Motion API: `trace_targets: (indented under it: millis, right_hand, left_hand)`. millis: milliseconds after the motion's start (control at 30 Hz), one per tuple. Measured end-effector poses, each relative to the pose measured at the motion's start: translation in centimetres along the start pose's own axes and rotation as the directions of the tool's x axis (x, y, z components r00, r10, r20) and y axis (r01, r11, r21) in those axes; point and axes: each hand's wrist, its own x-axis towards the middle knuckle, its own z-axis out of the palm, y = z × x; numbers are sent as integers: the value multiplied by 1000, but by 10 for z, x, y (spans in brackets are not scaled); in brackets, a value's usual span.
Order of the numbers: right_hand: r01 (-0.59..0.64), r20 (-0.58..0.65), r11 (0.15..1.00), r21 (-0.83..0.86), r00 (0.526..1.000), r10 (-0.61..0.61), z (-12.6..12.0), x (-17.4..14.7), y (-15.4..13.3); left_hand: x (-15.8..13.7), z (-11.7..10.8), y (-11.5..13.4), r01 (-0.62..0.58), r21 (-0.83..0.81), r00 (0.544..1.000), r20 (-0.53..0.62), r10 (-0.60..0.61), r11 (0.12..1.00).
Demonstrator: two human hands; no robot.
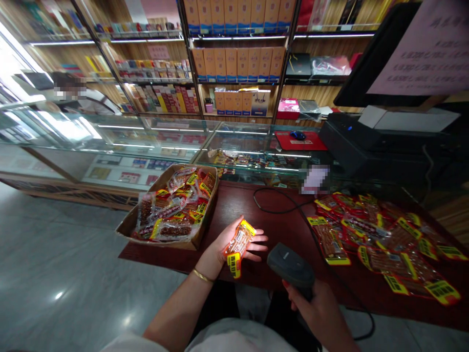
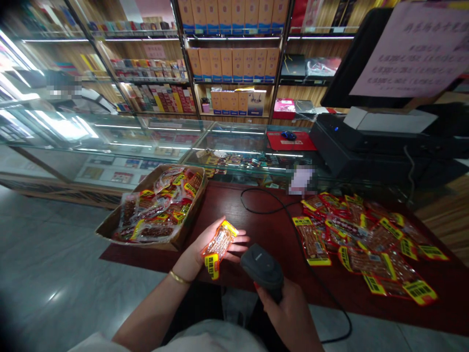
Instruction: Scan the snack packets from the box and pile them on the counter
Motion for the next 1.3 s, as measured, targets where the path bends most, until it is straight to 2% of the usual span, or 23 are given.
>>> trace_targets:
  millis: [167, 367, 500, 567, 633, 733, 800, 933, 1067, 1133, 1200, 1233, 1267, 1300]
  right_hand:
    - [5, 24, 1000, 24, 1000, -5, 2, 2, -4]
    - [41, -14, 998, 56, 999, -41, 3, 10, -10]
    - [-48, -116, 987, 155, 991, 67, 6, 18, 6]
    - [-75, -148, 956, 285, 982, 121, 6, 22, 22]
    - [-64, -144, 892, 447, 979, 142, 6, 24, 39]
    - [-47, -108, 793, 607, 984, 141, 6, 22, 62]
    - [-33, -106, 768, 640, 986, 131, 6, 19, 74]
    - [13, -145, 741, 672, 983, 114, 5, 13, 88]
    - [48, -179, 718, 694, 978, 108, 5, 12, 98]
    - [50, -183, 712, 700, 977, 111, 6, 13, 102]
    - [49, -187, 710, 702, 975, 117, 7, 13, 105]
    - [49, -187, 711, 702, 975, 118, 8, 13, 106]
    - [50, -188, 711, 701, 975, 117, 9, 13, 106]
    - [49, -187, 712, 700, 975, 117, 9, 13, 106]
  left_hand:
    - [3, 5, -2, 19, -3, 1000, -5, -19, 1000]
    - [6, 16, -5, 9, -27, 1000, -23, -10, 1000]
    - [10, 22, -9, -59, -26, 995, -82, 56, 998]
    - [16, 23, -8, -176, -15, 974, -151, 172, 984]
    - [26, 27, -5, -303, 26, 922, -243, 300, 953]
    - [47, 39, 0, -311, 190, 870, -338, 359, 931]
    - [66, 53, 3, -286, 342, 861, -318, 397, 895]
    - [123, 91, 0, -289, 580, 852, -207, 481, 762]
    - [187, 133, -11, -221, 663, 896, -153, 418, 716]
    - [205, 148, -17, -190, 695, 910, -141, 391, 693]
    - [202, 157, -19, -185, 731, 900, -143, 412, 657]
    - [191, 158, -20, -216, 753, 878, -128, 461, 621]
    - [175, 158, -19, -285, 790, 834, -75, 546, 543]
    - [154, 156, -19, -380, 832, 759, 31, 651, 404]
